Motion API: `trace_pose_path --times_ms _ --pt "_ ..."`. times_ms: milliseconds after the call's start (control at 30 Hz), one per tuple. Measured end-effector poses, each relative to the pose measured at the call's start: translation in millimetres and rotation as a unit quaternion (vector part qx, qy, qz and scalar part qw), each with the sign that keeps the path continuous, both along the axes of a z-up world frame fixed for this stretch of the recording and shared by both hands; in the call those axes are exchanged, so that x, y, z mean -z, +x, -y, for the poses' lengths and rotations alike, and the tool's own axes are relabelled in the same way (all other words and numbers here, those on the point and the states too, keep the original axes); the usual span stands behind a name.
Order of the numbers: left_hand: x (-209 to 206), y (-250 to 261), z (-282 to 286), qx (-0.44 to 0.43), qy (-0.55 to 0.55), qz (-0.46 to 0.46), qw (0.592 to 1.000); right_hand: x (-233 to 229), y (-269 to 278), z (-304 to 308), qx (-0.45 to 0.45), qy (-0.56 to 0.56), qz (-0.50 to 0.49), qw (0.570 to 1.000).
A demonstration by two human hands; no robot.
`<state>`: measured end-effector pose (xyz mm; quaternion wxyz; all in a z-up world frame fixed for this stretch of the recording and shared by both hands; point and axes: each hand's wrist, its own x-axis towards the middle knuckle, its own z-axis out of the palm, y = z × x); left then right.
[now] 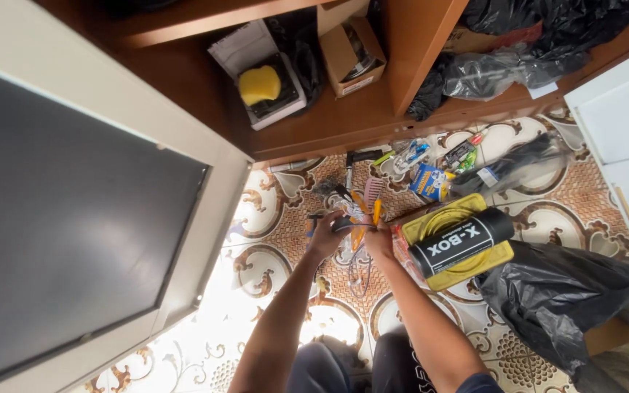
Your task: The person kneels on the floor and organizes items in a closet. They pick up combs and a small bag from a table, place them in a black trash bag, and then remove a black pouch, a white box, and a small green box from the closet shelves, placing them on the floor.
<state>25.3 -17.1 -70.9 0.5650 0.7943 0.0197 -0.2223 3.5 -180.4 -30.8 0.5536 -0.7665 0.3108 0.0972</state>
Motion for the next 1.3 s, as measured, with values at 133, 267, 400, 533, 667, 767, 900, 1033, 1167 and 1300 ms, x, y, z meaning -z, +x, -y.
trace_pose_path --times_ms 133,267,400,533,667,767,900,1033,1167,1300 --pt "7 17 14 0.001 0.075 0.045 0.996 6 16 -1 0.015 0.005 0.01 1.0" --pt "2 25 15 -0.01 0.08 0.04 0.996 13 28 1 -0.018 -0.056 0.006 0.998" --pt "5 24 15 -0.01 0.101 0.061 0.993 16 36 1 -0.04 -0.116 0.005 0.992" --pt "0 20 10 0.007 0.144 0.043 0.989 22 31 -1 -0.012 -0.093 -0.017 0.995" --pt "-14 16 4 0.016 0.166 0.049 0.985 14 24 0 -0.063 -0.145 0.02 0.987" --pt "-30 13 1 0.03 0.176 0.086 0.98 -8 16 -4 -0.099 -0.144 0.02 0.984" --pt "-74 11 6 0.051 0.188 0.129 0.972 -63 11 -16 -0.176 -0.19 0.064 0.964" --pt "-134 10 7 0.031 0.243 0.23 0.942 -114 7 -24 -0.21 -0.176 0.139 0.952" --pt "-197 6 -5 -0.01 0.288 0.337 0.896 -167 6 -33 -0.22 -0.176 0.197 0.939" --pt "-261 3 -16 -0.054 0.304 0.408 0.859 -212 6 -41 -0.226 -0.221 0.311 0.896"
